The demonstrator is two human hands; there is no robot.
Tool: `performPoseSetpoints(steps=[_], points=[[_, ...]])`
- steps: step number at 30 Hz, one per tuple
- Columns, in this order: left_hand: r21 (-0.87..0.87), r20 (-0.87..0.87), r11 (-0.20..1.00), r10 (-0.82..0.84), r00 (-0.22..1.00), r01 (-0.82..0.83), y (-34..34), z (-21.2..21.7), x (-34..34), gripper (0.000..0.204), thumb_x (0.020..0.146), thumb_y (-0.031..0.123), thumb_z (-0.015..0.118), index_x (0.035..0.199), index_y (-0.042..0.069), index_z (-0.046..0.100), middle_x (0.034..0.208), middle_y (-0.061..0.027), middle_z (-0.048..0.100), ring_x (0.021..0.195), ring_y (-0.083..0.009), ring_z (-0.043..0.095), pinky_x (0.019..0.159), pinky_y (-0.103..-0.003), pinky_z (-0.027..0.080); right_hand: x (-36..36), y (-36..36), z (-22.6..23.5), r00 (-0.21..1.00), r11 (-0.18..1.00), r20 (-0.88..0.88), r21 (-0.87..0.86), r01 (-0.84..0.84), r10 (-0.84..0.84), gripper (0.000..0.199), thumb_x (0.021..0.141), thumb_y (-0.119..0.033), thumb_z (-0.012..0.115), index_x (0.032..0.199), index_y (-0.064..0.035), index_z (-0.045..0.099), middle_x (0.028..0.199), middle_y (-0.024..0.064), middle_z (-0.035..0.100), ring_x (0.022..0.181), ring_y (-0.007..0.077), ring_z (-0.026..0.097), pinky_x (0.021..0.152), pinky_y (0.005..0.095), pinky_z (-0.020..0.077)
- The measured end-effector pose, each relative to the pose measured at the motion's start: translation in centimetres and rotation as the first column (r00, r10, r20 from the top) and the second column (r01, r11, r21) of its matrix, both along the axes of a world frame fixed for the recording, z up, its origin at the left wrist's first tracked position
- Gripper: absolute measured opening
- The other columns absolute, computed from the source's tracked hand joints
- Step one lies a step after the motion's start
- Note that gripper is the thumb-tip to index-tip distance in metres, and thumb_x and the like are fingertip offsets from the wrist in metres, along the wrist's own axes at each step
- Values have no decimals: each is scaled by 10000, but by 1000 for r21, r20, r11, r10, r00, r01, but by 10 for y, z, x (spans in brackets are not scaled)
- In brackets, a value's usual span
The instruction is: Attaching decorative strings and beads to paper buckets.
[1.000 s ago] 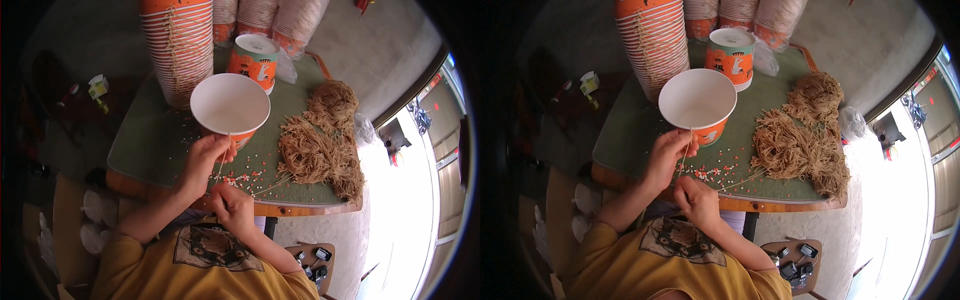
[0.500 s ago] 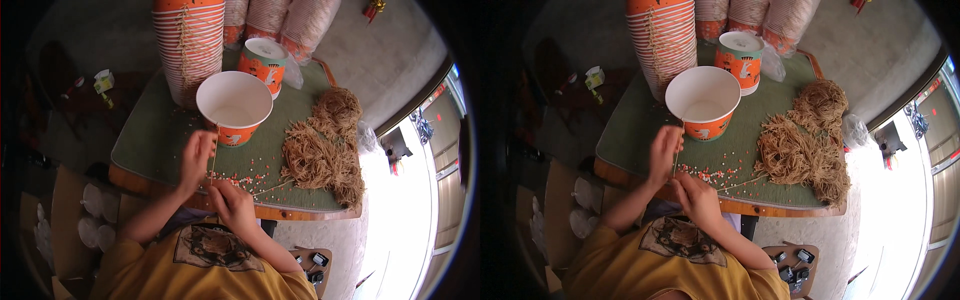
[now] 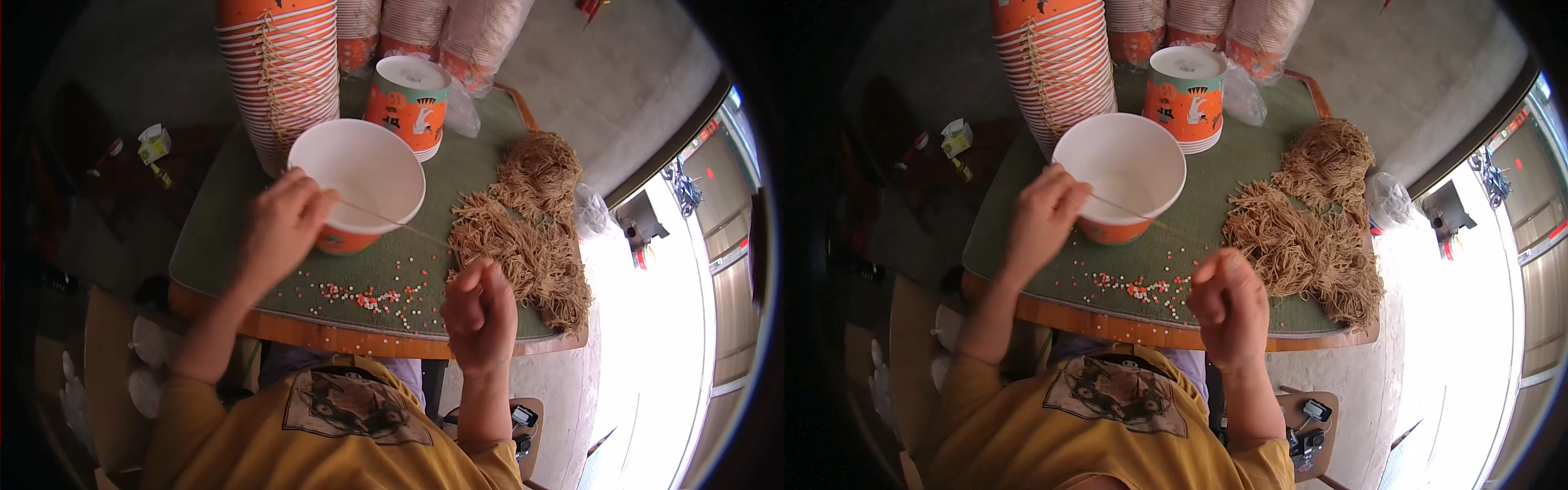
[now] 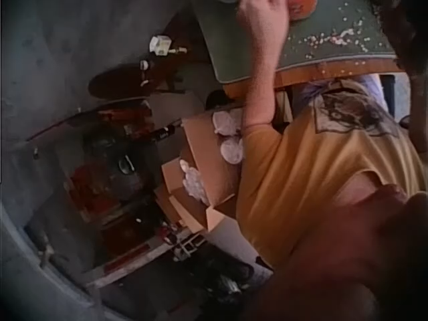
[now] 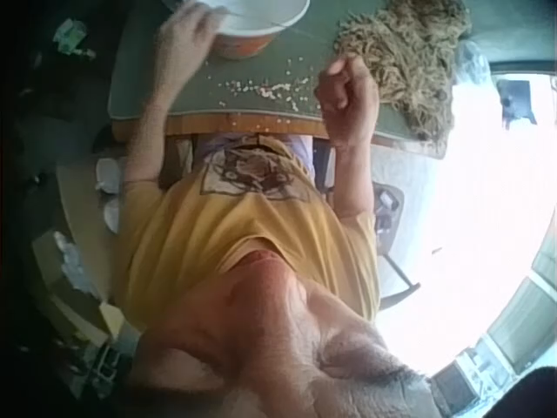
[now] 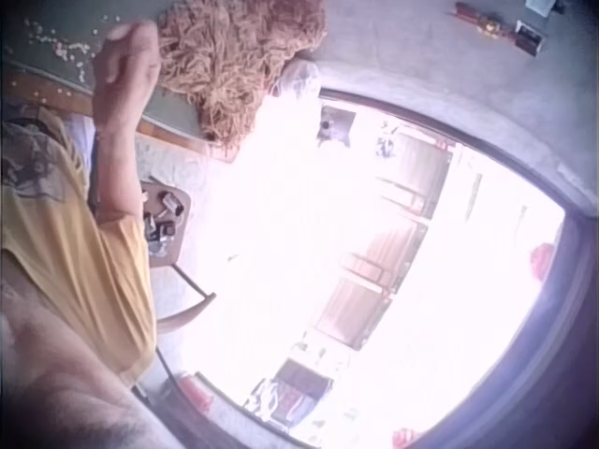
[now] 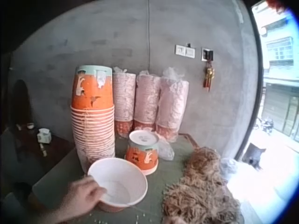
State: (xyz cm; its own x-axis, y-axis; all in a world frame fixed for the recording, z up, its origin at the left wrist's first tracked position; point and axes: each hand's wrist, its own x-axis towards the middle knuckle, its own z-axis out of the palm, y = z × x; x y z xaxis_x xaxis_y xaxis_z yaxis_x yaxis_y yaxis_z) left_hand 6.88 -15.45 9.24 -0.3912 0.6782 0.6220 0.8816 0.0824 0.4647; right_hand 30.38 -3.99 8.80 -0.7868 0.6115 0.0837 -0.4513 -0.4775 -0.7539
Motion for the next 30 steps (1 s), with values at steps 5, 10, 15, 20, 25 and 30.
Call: performPoseSetpoints(steps=[5, 10, 15, 20, 25, 30], points=[[-144, 114, 977, -142, 983, 158, -22, 7, -52, 169, 901, 126, 633, 835, -18, 572, 776, -100, 519, 694, -239, 569, 624, -328, 453, -30, 18, -8, 950, 876, -280, -412, -250, 140, 327, 1028, -304, 408, 841, -83, 560, 507, -66, 242, 453, 49, 214, 395, 212, 189], [285, -145, 948, 186, 972, -139, -38, -10, -8, 165, 811, 39, 674, 949, 20, 584, 1034, -131, 535, 861, -229, 566, 670, -311, 476, -51, 9, -18, 950, 811, -293, -527, -253, 106, 317, 1023, -293, 421, 813, -92, 548, 518, -59, 250, 452, 52, 203, 381, 215, 175], [-71, 421, 962, -210, 883, 263, -43, -21, 93, 338, 813, 251, 755, 952, 31, 540, 880, -97, 581, 673, -223, 593, 564, -345, 478, -59, -23, -12, 975, 892, -209, -423, -157, 72, 369, 1027, -284, 379, 715, -101, 447, 512, -45, 231, 458, 68, 220, 387, 228, 189], [-82, 452, 933, -278, 848, 350, -32, -47, 105, 220, 894, 165, 649, 848, 12, 498, 728, -133, 569, 629, -308, 594, 564, -390, 457, -52, -33, -14, 999, 958, -33, -286, -3, -7, 345, 1019, -303, 396, 767, -88, 492, 527, -43, 275, 471, 71, 246, 424, 228, 233], [-142, 452, 920, -268, 851, 365, -38, -44, 97, 176, 918, 99, 563, 794, 11, 476, 684, -149, 551, 631, -338, 593, 553, -416, 436, -35, -10, -48, 807, 528, 94, 799, 288, -583, 303, 847, 18, 581, 1148, -20, 565, 1103, 83, 568, 884, 156, 563, 688, 234, 461], [-193, 410, 872, -345, 844, 450, -39, -30, 79, 151, 916, 119, 577, 822, 9, 534, 718, -165, 610, 665, -342, 621, 570, -406, 461, -15, -19, -27, 959, 348, 145, 936, -53, -243, 469, 745, 72, 539, 1200, -44, 560, 1182, 133, 564, 984, 258, 585, 714, 311, 509]])
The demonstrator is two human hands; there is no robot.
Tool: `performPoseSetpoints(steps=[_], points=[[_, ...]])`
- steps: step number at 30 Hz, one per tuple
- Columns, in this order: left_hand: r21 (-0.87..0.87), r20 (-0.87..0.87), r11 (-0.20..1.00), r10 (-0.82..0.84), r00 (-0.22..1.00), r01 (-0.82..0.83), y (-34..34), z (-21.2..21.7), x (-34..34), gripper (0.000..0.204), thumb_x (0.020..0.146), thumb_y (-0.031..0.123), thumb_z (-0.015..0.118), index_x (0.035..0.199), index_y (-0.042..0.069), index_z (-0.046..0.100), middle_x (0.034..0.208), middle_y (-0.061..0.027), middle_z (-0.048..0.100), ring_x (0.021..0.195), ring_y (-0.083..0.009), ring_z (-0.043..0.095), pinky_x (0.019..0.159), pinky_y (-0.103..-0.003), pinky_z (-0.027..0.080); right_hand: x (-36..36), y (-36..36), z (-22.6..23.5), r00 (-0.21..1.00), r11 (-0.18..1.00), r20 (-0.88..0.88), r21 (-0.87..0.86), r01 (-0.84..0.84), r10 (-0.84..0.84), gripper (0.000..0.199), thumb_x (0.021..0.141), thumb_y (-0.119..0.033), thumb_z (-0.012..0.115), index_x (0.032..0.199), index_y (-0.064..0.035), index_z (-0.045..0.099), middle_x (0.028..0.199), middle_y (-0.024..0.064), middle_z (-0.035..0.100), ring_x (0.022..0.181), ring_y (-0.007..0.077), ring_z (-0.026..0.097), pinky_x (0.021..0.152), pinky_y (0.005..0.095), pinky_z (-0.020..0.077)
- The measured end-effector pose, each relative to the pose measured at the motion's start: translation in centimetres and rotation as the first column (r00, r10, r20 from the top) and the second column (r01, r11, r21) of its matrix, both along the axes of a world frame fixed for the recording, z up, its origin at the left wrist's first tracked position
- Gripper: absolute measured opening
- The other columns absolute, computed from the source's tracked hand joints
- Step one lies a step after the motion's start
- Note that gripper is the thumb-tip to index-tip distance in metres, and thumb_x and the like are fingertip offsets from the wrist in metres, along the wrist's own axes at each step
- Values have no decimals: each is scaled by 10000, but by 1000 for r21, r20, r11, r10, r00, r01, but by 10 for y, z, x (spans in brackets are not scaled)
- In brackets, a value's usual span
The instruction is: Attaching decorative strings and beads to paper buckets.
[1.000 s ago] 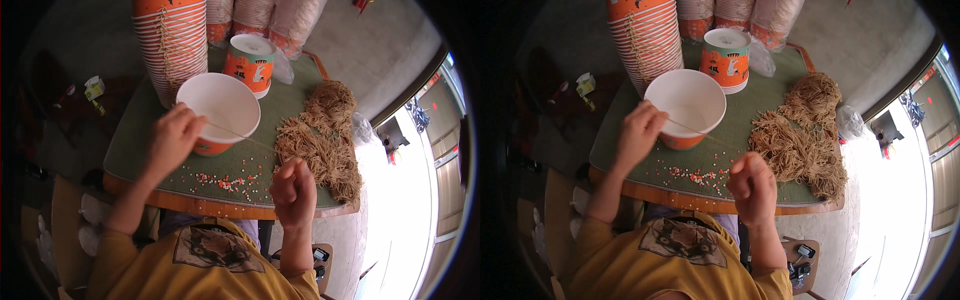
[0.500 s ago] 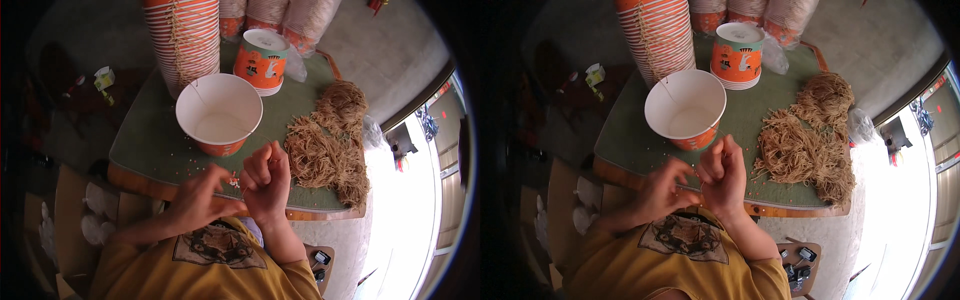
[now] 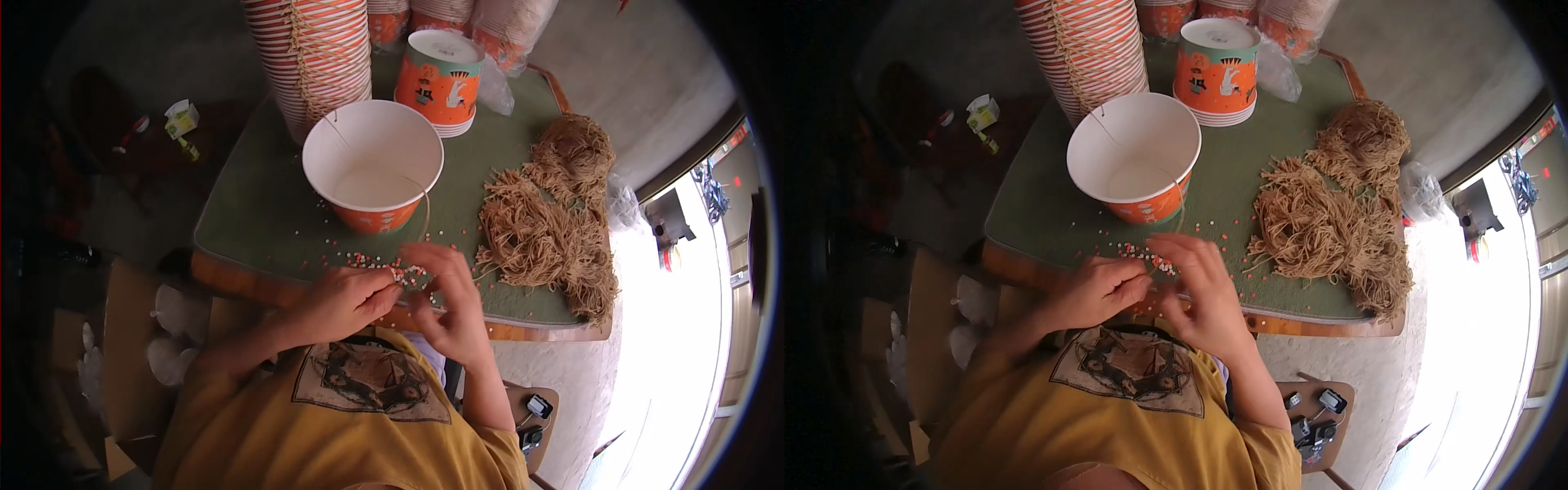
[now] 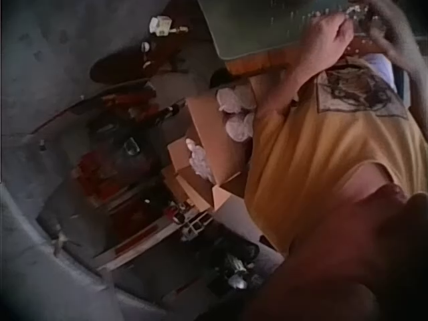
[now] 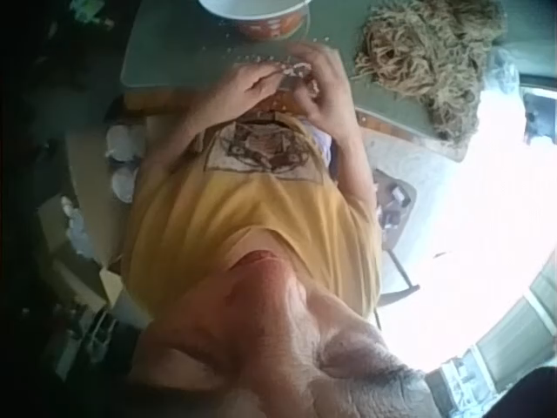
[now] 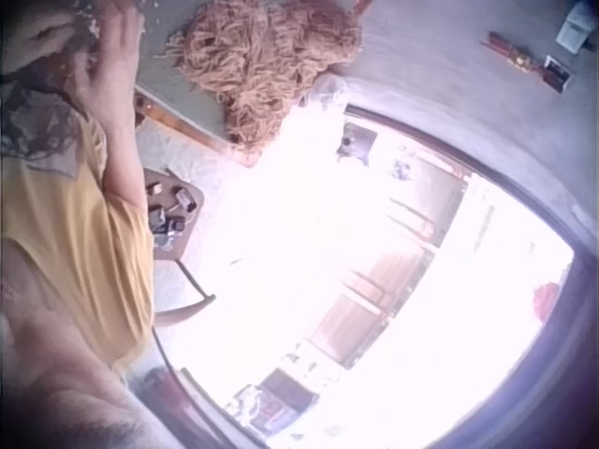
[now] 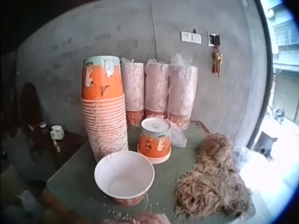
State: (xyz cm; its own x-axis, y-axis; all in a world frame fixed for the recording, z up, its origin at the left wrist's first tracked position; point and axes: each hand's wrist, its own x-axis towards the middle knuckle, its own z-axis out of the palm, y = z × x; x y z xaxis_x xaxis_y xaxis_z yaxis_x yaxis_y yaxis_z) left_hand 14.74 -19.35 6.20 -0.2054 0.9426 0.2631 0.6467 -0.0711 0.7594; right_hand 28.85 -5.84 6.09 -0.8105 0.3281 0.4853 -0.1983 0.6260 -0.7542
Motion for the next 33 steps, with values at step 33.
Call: performPoseSetpoints(steps=[33], points=[[-124, 0, 985, 120, 993, -119, 14, 84, -112, 115, 873, 37, 593, 975, -5, 561, 840, -51, 615, 758, -84, 569, 683, -262, 483, -71, 20, -7, 952, 928, -257, -367, 62, -165, 43, 977, -20, 435, 995, -3, 471, 1155, 183, 640, 960, 200, 635, 858, 313, 490]])
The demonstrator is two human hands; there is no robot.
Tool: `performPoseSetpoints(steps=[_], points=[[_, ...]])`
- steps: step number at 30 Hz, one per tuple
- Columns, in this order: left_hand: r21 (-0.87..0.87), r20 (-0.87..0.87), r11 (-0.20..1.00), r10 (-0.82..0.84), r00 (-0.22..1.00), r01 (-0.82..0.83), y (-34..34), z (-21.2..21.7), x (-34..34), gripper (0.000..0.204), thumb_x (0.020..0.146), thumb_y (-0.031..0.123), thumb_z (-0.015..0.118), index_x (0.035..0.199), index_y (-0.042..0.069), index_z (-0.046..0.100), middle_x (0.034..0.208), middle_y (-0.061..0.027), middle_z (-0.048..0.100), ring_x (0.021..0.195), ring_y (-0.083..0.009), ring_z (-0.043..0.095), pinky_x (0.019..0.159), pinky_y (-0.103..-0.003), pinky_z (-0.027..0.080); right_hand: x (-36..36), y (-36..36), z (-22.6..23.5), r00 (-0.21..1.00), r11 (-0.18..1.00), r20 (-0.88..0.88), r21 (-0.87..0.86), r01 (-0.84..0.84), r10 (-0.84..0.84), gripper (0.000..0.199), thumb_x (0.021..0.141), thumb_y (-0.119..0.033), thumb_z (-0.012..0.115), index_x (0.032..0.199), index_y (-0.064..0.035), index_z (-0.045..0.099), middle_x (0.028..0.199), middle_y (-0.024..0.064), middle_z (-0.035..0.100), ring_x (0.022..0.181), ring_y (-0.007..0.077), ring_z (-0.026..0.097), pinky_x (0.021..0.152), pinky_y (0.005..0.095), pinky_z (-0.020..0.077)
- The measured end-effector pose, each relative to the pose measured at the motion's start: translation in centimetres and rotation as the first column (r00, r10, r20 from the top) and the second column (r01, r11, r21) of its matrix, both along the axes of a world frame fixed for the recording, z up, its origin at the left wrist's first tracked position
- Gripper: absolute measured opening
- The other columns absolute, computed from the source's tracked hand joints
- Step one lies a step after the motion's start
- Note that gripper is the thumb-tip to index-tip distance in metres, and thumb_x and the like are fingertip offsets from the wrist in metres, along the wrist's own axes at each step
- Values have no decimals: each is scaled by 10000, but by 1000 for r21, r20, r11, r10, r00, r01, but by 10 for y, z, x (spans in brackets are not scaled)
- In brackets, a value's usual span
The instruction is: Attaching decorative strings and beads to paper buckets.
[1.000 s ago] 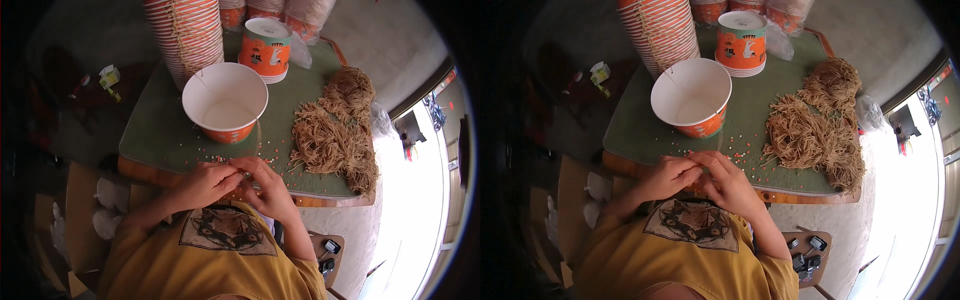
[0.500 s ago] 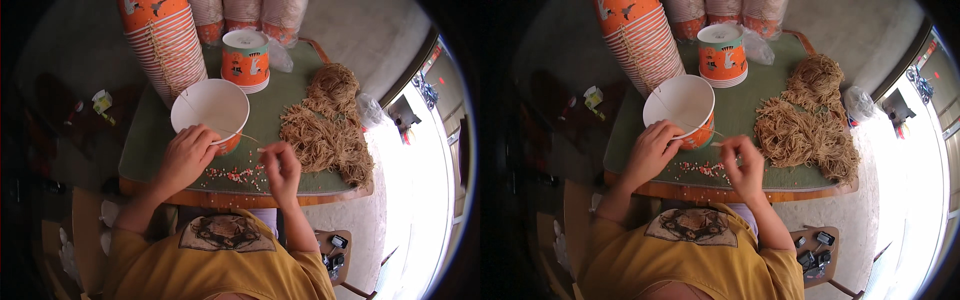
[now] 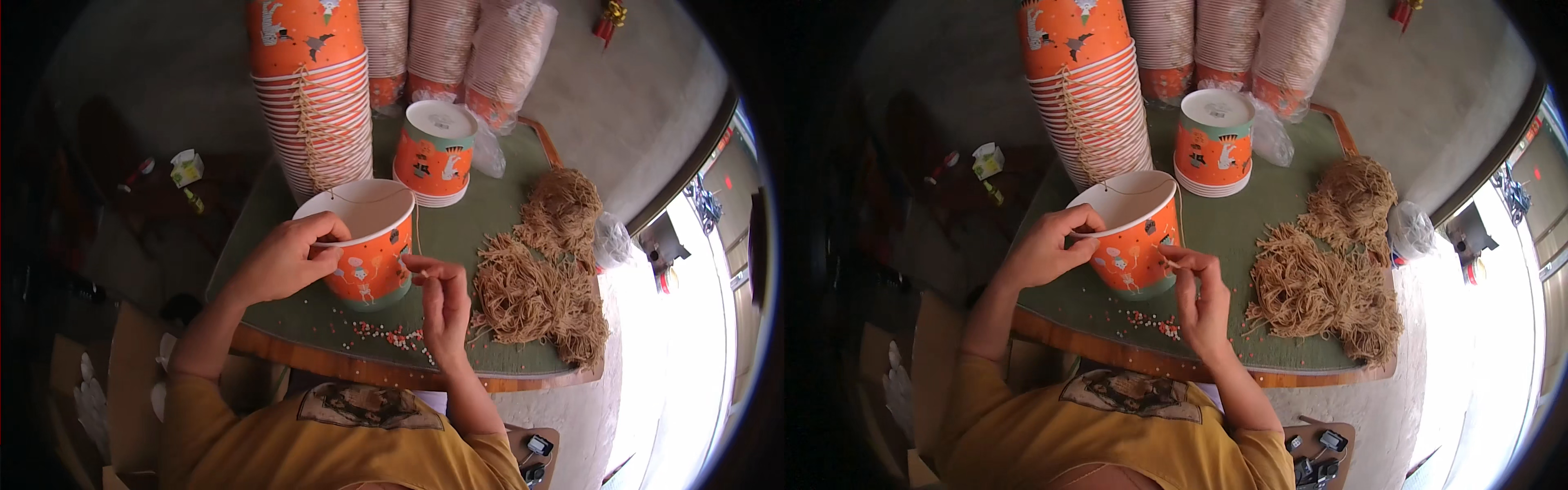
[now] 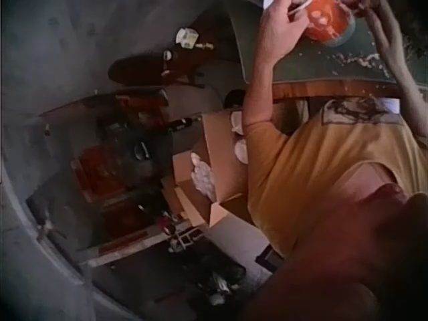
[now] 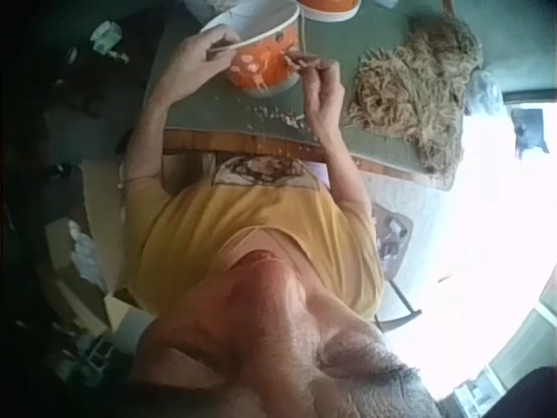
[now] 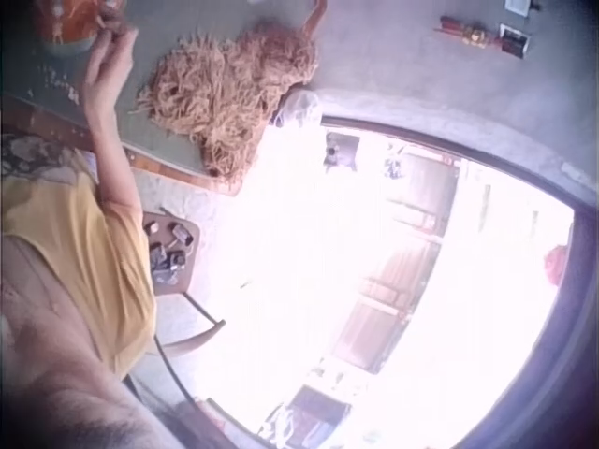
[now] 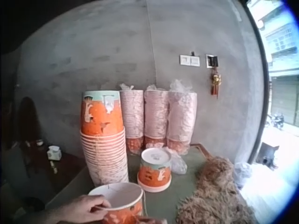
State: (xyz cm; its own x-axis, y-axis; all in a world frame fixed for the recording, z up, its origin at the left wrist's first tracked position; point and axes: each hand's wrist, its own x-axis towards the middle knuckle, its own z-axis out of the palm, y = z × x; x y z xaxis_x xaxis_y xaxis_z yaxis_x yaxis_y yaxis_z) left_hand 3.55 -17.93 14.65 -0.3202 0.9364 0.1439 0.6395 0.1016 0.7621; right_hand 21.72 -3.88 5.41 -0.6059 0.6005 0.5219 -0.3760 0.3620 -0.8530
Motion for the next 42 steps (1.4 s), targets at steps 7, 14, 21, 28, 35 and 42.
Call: performPoseSetpoints(steps=[7, 14, 21, 28, 35, 42], points=[[12, 247, 1000, -27, 969, 24, 14, 4, 4, 148, 901, 29, 572, 1043, -6, 550, 890, -47, 603, 812, -78, 567, 739, -257, 492, -14, -10, 7, 997, 986, 76, 164, -6, -6, 108, 904, 55, 504, 970, -29, 487, 1188, 171, 634, 956, 252, 658, 843, 343, 504], [-116, 283, 993, 6, 959, 28, 26, -3, -1, 158, 868, 55, 593, 1000, -24, 554, 866, -70, 632, 801, -113, 598, 746, -282, 497, -11, -11, 5, 994, 977, 98, 212, 16, -38, 121, 881, 67, 516, 944, -33, 492, 1168, 164, 644, 943, 269, 660, 834, 348, 506], [-121, 436, 988, -38, 899, 100, 27, 0, 6, 154, 853, 44, 605, 987, -28, 577, 866, -38, 624, 792, -79, 572, 735, -257, 490, -10, -11, 10, 991, 925, 75, 371, 77, -112, 121, 906, 73, 441, 975, -16, 486, 1162, 195, 634, 931, 244, 639, 838, 338, 498], [-93, 413, 990, -59, 909, 106, 28, -6, 9, 167, 849, 47, 599, 995, -31, 572, 884, -50, 635, 818, -90, 588, 747, -268, 497, -4, -12, 12, 988, 881, 156, 465, -91, 20, 230, 781, 89, 596, 960, -35, 522, 920, 115, 635, 822, 320, 616, 715, 384, 513], [-39, 393, 994, -76, 917, 99, 26, -10, 10, 163, 844, 36, 580, 993, -23, 550, 869, -49, 622, 809, -96, 584, 751, -279, 501, -4, -14, 19, 975, 972, 160, 202, 120, -153, 96, 851, -3, 630, 835, -10, 535, 705, 68, 560, 551, 90, 533, 513, 240, 454], [8, 425, 994, -103, 899, 110, 23, -10, 19, 140, 876, -5, 550, 1005, -4, 495, 866, -46, 608, 791, -85, 588, 707, -267, 517, -10, -14, 27, 951, 990, 286, 115, 83, -114, 94, 850, -22, 621, 805, -1, 541, 654, 38, 529, 545, 46, 466, 487, 215, 405]])
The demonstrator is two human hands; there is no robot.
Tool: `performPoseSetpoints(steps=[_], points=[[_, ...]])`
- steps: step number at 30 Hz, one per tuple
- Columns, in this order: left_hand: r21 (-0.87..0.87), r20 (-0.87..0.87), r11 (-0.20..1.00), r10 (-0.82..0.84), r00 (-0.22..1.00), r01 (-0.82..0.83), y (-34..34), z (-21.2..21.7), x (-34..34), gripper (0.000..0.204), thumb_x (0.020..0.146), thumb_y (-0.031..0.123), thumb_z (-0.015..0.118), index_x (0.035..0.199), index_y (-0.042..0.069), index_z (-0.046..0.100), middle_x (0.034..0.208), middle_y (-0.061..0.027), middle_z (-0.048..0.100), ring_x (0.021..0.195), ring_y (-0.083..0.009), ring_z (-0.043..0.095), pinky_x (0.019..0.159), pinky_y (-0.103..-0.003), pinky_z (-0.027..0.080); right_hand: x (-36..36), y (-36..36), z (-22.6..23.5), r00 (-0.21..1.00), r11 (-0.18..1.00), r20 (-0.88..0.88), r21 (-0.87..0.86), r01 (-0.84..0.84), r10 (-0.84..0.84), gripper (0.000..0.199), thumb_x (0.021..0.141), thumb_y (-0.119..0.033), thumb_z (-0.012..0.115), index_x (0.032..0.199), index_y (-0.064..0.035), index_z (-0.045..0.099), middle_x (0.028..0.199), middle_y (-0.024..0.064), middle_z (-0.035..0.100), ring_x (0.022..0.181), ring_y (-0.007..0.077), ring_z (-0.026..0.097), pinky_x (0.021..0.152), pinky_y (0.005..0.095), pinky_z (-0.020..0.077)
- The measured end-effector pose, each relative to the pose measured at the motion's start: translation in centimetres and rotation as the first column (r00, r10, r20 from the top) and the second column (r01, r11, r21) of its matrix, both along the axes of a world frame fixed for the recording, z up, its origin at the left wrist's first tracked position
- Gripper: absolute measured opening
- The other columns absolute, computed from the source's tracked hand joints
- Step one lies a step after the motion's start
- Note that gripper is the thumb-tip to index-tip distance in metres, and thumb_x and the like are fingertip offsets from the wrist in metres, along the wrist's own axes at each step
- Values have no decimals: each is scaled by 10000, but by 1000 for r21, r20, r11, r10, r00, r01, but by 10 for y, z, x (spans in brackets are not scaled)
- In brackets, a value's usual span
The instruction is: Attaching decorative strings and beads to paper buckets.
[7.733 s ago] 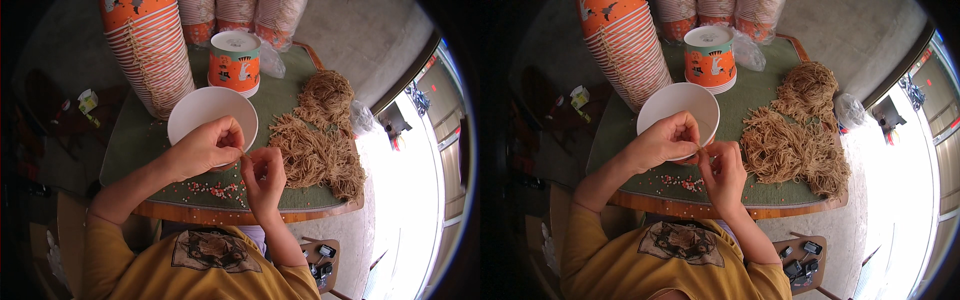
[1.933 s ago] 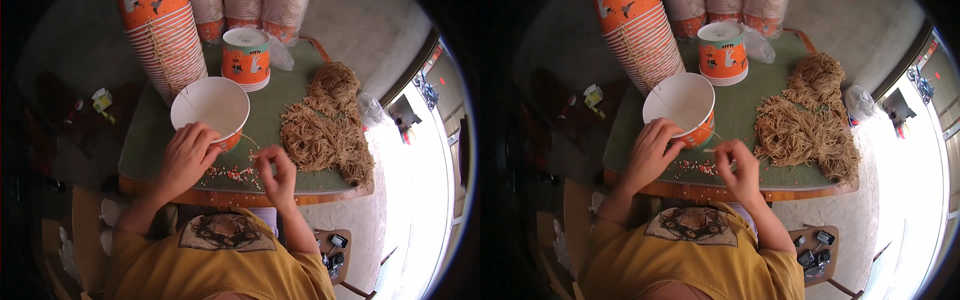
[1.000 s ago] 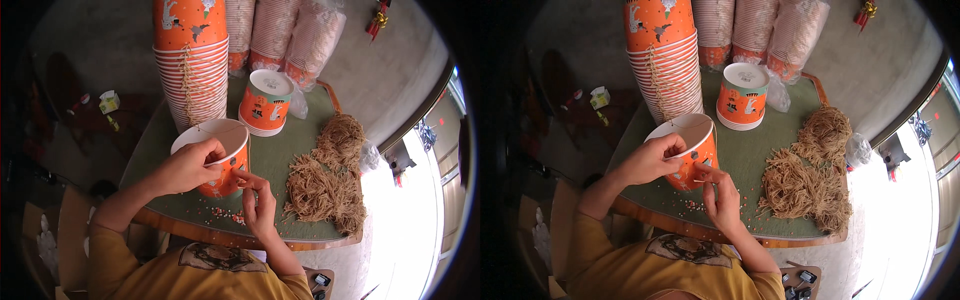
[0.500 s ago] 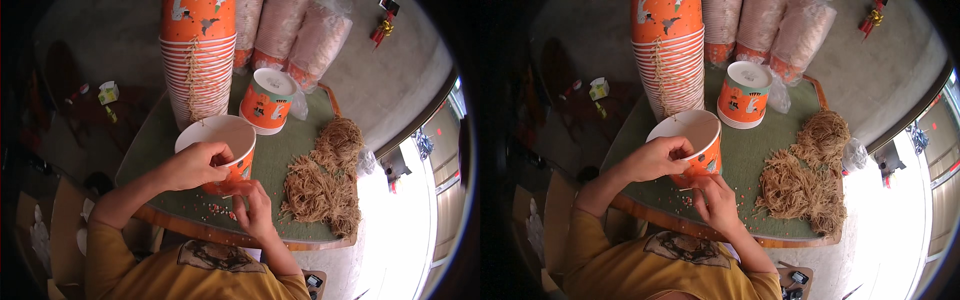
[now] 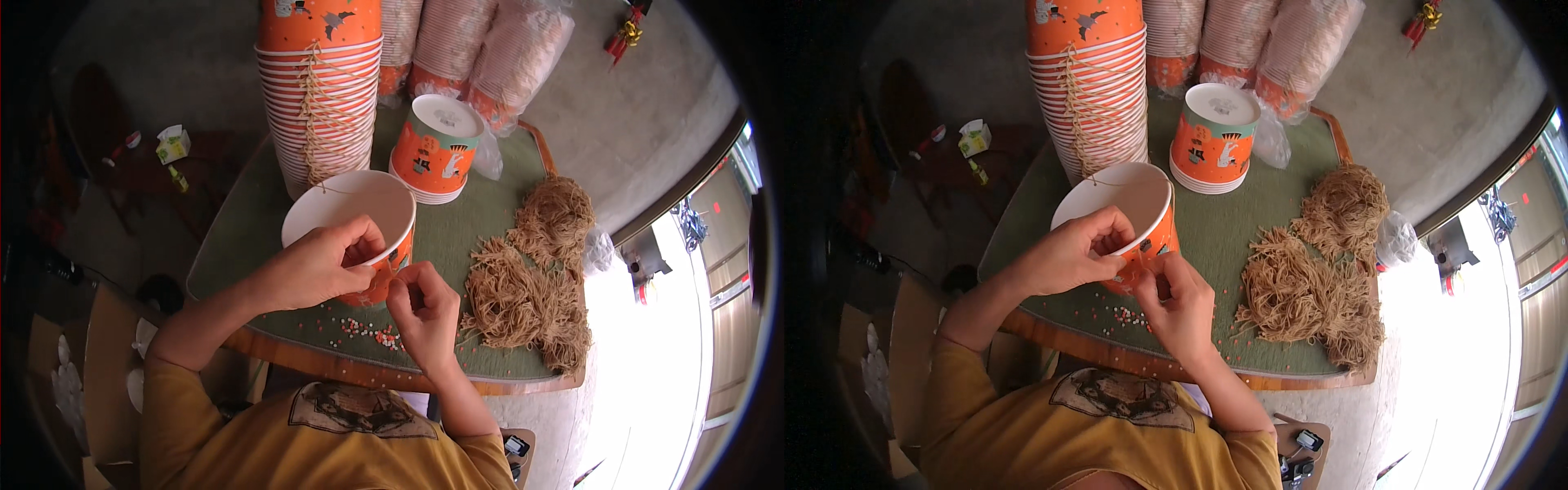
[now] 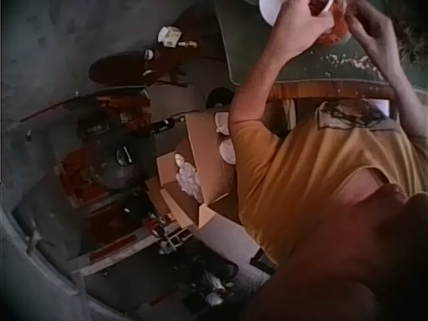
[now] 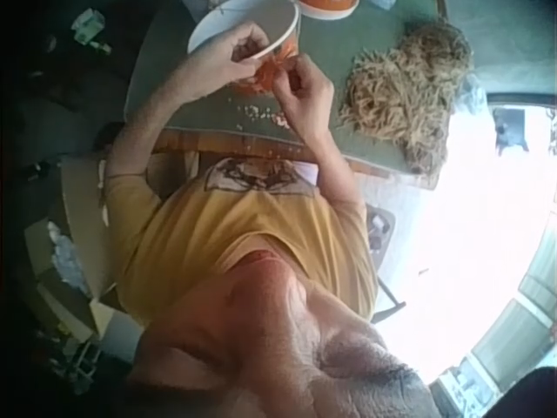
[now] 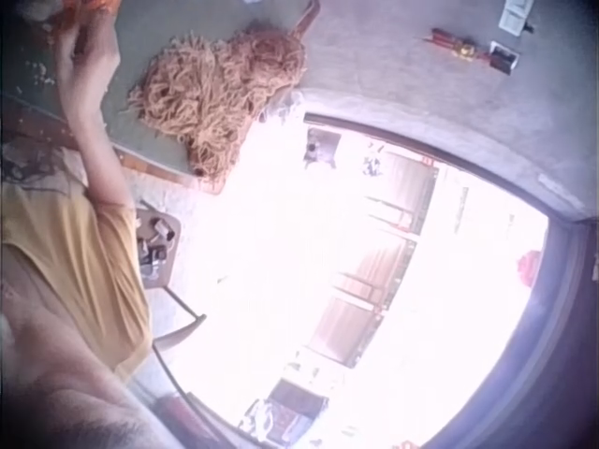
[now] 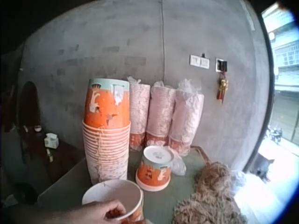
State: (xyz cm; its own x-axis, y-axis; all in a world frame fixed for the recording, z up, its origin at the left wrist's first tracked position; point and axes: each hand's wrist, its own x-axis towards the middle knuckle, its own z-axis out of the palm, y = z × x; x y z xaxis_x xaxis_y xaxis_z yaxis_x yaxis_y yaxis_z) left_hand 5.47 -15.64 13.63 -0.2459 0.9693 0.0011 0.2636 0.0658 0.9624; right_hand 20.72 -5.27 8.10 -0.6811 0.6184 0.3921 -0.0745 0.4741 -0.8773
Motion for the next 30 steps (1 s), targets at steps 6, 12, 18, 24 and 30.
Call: performPoseSetpoints(steps=[6, 12, 18, 24, 30], points=[[-48, 87, 999, -2, 996, 6, -2, -2, 2, 229, 854, -34, 569, 1062, 36, 503, 945, 9, 544, 876, -53, 541, 795, -234, 488, 1, -1, 2, 995, 968, -28, -230, -104, 100, 114, 860, -29, 607, 779, -12, 529, 606, -33, 491, 559, 7, 424, 486, 186, 355], [-74, 74, 997, -17, 997, 22, -1, -1, 2, 267, 860, -26, 562, 1115, 30, 507, 960, 0, 549, 896, -62, 545, 803, -244, 496, 3, 0, 2, 994, 966, 31, -239, -98, 109, 106, 897, -54, 568, 800, -28, 537, 668, -76, 485, 613, -6, 395, 546, 171, 323], [44, 103, 995, -93, 990, 89, 0, -12, 7, 207, 918, 18, 539, 1119, -27, 517, 878, -71, 624, 792, -94, 595, 672, -254, 509, 0, 1, -3, 994, 959, 34, -270, -90, 103, 98, 902, -54, 568, 811, -30, 539, 675, -79, 473, 627, -4, 388, 555, 174, 320], [-51, 130, 994, -91, 987, 98, 8, -23, 5, 126, 956, 99, 527, 1016, -8, 554, 831, -54, 613, 747, -103, 577, 644, -287, 476, 4, 1, -6, 996, 965, 57, -257, -48, 64, 97, 901, -63, 577, 817, -28, 544, 677, -81, 469, 630, -1, 389, 552, 177, 317], [142, -413, 990, 73, 908, -16, 15, -25, 12, 47, 906, 53, 559, 937, 23, 542, 838, -93, 595, 719, -217, 583, 662, -344, 474, 13, 10, -10, 999, 985, 22, -169, -29, 33, 74, 909, -66, 604, 899, -8, 561, 647, -13, 550, 580, 23, 451, 521, 198, 385]])
